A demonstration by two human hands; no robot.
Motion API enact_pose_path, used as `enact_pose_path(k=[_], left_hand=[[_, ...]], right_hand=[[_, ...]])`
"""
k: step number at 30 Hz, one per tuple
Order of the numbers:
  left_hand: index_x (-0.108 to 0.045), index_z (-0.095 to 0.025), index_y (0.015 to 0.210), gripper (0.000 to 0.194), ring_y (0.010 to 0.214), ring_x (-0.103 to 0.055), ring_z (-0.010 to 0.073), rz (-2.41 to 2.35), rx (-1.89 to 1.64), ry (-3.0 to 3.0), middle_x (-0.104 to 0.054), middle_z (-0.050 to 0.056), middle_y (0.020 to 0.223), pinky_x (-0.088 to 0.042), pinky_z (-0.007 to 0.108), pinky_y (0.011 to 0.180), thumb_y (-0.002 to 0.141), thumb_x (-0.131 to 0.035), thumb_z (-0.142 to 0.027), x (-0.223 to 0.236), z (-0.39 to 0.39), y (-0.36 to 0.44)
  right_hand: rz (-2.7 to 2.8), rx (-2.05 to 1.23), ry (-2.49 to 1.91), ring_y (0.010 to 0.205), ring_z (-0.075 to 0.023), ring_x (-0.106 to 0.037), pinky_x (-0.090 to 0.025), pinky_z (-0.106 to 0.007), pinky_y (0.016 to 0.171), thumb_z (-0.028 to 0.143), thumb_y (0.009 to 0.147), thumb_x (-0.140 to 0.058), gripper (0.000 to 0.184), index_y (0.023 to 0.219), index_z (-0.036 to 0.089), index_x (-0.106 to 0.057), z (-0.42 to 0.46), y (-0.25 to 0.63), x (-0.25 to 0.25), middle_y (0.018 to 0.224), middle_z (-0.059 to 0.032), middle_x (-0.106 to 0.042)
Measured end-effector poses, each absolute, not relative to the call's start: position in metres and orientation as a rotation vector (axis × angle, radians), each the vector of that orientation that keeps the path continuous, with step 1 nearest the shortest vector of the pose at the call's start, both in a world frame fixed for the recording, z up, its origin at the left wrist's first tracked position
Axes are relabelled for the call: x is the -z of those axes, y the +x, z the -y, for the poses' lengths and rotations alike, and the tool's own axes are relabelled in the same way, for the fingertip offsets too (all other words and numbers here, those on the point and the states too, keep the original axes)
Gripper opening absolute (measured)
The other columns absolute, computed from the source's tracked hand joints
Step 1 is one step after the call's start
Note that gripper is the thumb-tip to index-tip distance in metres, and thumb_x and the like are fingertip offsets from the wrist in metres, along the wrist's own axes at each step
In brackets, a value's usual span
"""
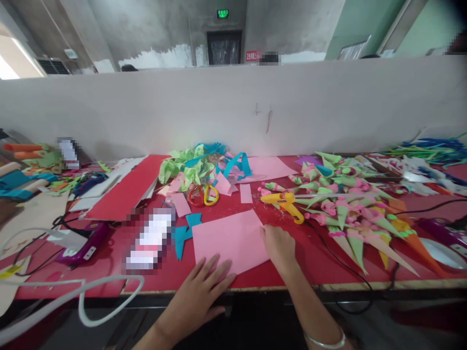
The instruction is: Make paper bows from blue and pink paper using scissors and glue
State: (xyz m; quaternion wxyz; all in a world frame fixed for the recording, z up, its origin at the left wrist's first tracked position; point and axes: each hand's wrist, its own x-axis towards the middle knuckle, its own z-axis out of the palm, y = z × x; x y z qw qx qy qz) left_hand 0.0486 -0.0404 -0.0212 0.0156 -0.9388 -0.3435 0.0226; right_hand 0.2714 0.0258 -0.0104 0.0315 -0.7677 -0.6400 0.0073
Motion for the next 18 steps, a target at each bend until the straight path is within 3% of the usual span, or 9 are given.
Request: enact_pose_path(k=[7, 13, 16, 18], left_hand=[[-0.026, -0.029, 0.131, 0.059, 0.122, -0.033, 0.0215, 0.915, 0.014, -2.748, -0.032, -0.003, 0.137, -0.032, 0.037, 0.096, 0.078, -0.049, -0.021, 0.027, 0.042, 0.026], [-0.045, -0.024, 0.119, 0.037, 0.109, -0.049, 0.0166, 0.838, 0.248, -2.667, -0.053, -0.003, 0.12, -0.037, 0.031, 0.09, 0.083, -0.044, -0.015, 0.024, 0.04, 0.019], [-0.052, -0.023, 0.11, 0.027, 0.096, -0.056, 0.0133, 0.802, 0.418, -2.75, -0.062, -0.003, 0.106, -0.041, 0.028, 0.083, 0.087, -0.039, -0.018, 0.016, 0.037, 0.022], [-0.056, -0.021, 0.1, 0.023, 0.085, -0.059, 0.0121, 0.775, 0.504, -2.818, -0.066, -0.002, 0.095, -0.043, 0.027, 0.077, 0.088, -0.037, -0.019, 0.008, 0.034, 0.023]], right_hand=[[1.961, 0.02, -2.342, 0.068, -0.0252, -0.063, -0.045, -0.031, 0.054, 0.026, 0.087, -0.035, 0.03, 0.082, 0.013, -0.061, -0.023, 0.272, 0.012, 0.073, -0.0126, -0.064], [1.974, 0.016, -2.317, 0.067, -0.0254, -0.062, -0.045, -0.032, 0.053, 0.025, 0.086, -0.035, 0.027, 0.083, 0.012, -0.059, -0.02, 0.272, 0.008, 0.071, -0.0121, -0.063], [1.985, 0.156, -2.171, 0.08, -0.0261, -0.059, -0.046, -0.033, 0.059, 0.023, 0.083, -0.041, 0.02, 0.088, 0.012, -0.057, -0.011, 0.27, 0.003, 0.082, -0.013, -0.061], [2.009, 0.266, -1.973, 0.094, -0.0274, -0.053, -0.045, -0.037, 0.072, 0.026, 0.081, -0.046, 0.023, 0.098, 0.013, -0.054, 0.0, 0.268, 0.0, 0.097, -0.0143, -0.057]])
